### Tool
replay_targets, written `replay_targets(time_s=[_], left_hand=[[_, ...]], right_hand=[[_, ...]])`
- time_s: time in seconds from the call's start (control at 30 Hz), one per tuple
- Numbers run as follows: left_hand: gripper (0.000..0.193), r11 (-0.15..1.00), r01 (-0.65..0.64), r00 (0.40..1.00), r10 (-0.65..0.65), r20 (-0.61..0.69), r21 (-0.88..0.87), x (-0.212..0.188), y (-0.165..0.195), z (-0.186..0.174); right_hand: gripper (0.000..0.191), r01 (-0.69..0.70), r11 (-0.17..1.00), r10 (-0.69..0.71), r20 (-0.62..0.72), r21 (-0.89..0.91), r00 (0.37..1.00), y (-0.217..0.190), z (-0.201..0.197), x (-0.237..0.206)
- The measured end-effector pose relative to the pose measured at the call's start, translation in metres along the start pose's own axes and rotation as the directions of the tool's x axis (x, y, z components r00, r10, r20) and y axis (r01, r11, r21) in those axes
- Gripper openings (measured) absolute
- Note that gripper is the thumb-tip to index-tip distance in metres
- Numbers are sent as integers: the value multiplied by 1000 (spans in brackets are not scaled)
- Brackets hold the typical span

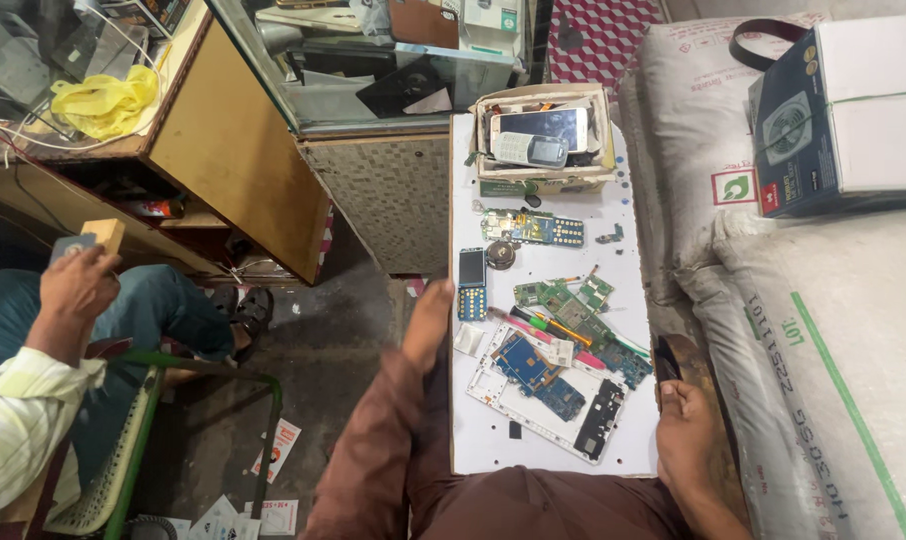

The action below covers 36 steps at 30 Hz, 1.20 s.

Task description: The person cleans a small green circuit board using a toothbrush, scrubbing its surface and edges. The person holds the board with one hand and scrubs with the other, then places it back on the table among other electronics.

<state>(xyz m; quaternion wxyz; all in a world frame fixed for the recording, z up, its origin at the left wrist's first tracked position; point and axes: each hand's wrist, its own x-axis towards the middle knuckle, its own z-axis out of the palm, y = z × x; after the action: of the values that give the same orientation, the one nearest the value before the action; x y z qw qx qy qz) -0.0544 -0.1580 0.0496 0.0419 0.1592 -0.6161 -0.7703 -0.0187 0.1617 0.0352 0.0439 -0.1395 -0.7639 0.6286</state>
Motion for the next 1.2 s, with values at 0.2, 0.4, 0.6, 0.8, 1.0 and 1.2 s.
replay_targets(time_s=[0.2, 0.4, 0.6, 0.8, 1.0, 1.2], left_hand=[[39, 989, 114, 985, -101, -142, 89, -69, -57, -11], [32, 976, -24, 983, 62, -172, 215, -72, -94, -11], [34, 858, -100, 934, 256, -250, 504, -64, -115, -6], [36, 828, -37, 944, 213, -253, 560, -62, -120, -11], [38, 817, -5, 932, 213, -293, 577, -65, -115, -19], [36, 767, -206, 893, 402, -204, 608, -70, -131, -20]], right_hand=[[17, 11, 1000, -11, 64, -1, 998, 8, -1, 25], [17, 87, 991, -100, 132, 103, 986, 17, 23, 68], [15, 97, 986, -111, 98, 139, 989, 29, 29, 80], [17, 3, 987, 14, 98, -164, 995, 25, 24, 75], [17, 150, 986, -155, 71, 72, 985, 41, 43, 77], [16, 517, 819, -513, 84, -249, 854, 57, 32, 70]])
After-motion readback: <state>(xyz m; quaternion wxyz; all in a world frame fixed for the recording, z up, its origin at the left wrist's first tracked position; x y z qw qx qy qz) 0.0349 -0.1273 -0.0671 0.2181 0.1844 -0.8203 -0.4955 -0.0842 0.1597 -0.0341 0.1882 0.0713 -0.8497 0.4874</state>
